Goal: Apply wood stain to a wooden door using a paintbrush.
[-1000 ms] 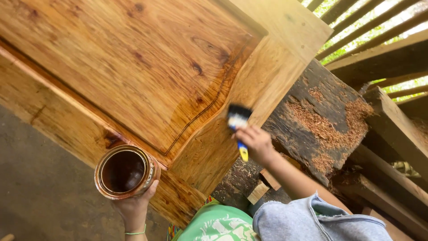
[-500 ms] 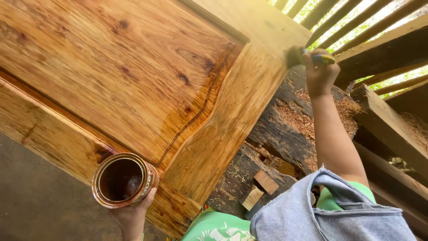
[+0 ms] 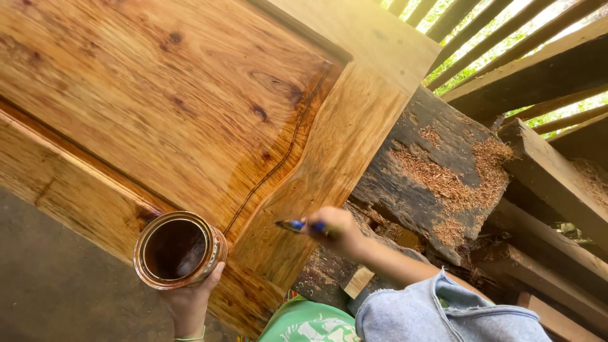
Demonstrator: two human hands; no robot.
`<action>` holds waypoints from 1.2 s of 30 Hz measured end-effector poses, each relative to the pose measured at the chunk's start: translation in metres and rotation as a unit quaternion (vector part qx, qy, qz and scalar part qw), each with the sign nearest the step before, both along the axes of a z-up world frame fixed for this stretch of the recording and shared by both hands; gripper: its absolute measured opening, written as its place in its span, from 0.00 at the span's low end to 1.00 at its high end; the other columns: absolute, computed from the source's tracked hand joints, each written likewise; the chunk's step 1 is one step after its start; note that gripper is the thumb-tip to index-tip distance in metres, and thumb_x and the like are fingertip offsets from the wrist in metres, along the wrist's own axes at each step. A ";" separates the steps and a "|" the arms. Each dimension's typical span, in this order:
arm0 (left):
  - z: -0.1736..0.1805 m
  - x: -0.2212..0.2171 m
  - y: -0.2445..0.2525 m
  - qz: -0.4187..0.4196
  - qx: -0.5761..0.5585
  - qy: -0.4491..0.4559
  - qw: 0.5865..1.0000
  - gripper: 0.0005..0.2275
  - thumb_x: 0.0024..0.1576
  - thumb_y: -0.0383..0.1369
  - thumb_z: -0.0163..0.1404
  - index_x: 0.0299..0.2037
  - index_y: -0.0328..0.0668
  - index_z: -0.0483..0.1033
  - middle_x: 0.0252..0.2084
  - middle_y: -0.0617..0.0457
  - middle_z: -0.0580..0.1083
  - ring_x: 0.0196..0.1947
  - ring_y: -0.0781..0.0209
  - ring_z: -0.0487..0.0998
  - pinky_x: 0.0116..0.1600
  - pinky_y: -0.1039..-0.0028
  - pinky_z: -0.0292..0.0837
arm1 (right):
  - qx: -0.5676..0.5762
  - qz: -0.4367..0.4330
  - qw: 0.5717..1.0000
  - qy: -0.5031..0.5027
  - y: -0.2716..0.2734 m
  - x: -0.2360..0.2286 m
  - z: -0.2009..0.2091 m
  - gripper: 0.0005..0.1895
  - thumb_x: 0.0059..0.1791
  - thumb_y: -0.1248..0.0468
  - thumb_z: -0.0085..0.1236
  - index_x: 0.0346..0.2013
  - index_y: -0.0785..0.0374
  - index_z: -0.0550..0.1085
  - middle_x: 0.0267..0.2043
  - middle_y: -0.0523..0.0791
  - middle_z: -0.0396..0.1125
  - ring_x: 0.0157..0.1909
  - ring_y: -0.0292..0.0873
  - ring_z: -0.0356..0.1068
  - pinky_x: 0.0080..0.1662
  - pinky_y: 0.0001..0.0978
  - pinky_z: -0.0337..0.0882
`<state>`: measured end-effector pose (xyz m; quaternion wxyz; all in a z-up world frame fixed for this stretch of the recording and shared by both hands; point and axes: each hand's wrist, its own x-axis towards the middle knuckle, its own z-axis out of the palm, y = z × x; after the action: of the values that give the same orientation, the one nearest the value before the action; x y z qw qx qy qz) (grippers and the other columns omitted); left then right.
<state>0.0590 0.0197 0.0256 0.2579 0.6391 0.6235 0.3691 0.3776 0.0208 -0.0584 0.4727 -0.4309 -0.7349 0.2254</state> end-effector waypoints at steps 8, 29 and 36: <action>-0.001 -0.011 -0.006 0.028 0.012 -0.005 1.000 0.47 0.39 0.42 0.62 0.69 0.33 0.52 0.61 0.38 0.67 0.57 0.44 0.74 0.65 0.60 0.75 | -0.086 -0.125 0.975 0.164 0.174 0.154 -0.031 0.26 0.57 0.74 0.39 0.15 0.54 0.57 0.16 0.37 0.51 0.18 0.28 0.47 0.22 0.16 0.46; -0.004 -0.091 -0.045 0.044 0.020 0.012 0.999 0.45 0.42 0.41 0.63 0.69 0.33 0.51 0.64 0.37 0.64 0.60 0.44 0.71 0.70 0.59 0.68 | 0.097 -0.274 0.953 -0.080 0.160 0.025 -0.015 0.08 0.49 0.73 0.61 0.28 0.59 0.78 0.38 0.41 0.77 0.38 0.39 0.77 0.40 0.24 0.77; -0.008 -0.129 -0.038 0.029 0.009 -0.002 1.000 0.45 0.41 0.39 0.63 0.69 0.30 0.53 0.64 0.36 0.65 0.58 0.43 0.73 0.67 0.61 0.72 | 0.056 -0.181 0.980 -0.060 0.053 -0.088 -0.026 0.09 0.45 0.71 0.64 0.39 0.60 0.76 0.39 0.48 0.77 0.39 0.44 0.78 0.39 0.29 0.81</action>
<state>-0.0696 -0.0188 0.0172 0.2430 0.6224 0.6376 0.3834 0.2896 0.0734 -0.0843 0.4840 -0.5423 -0.6833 0.0688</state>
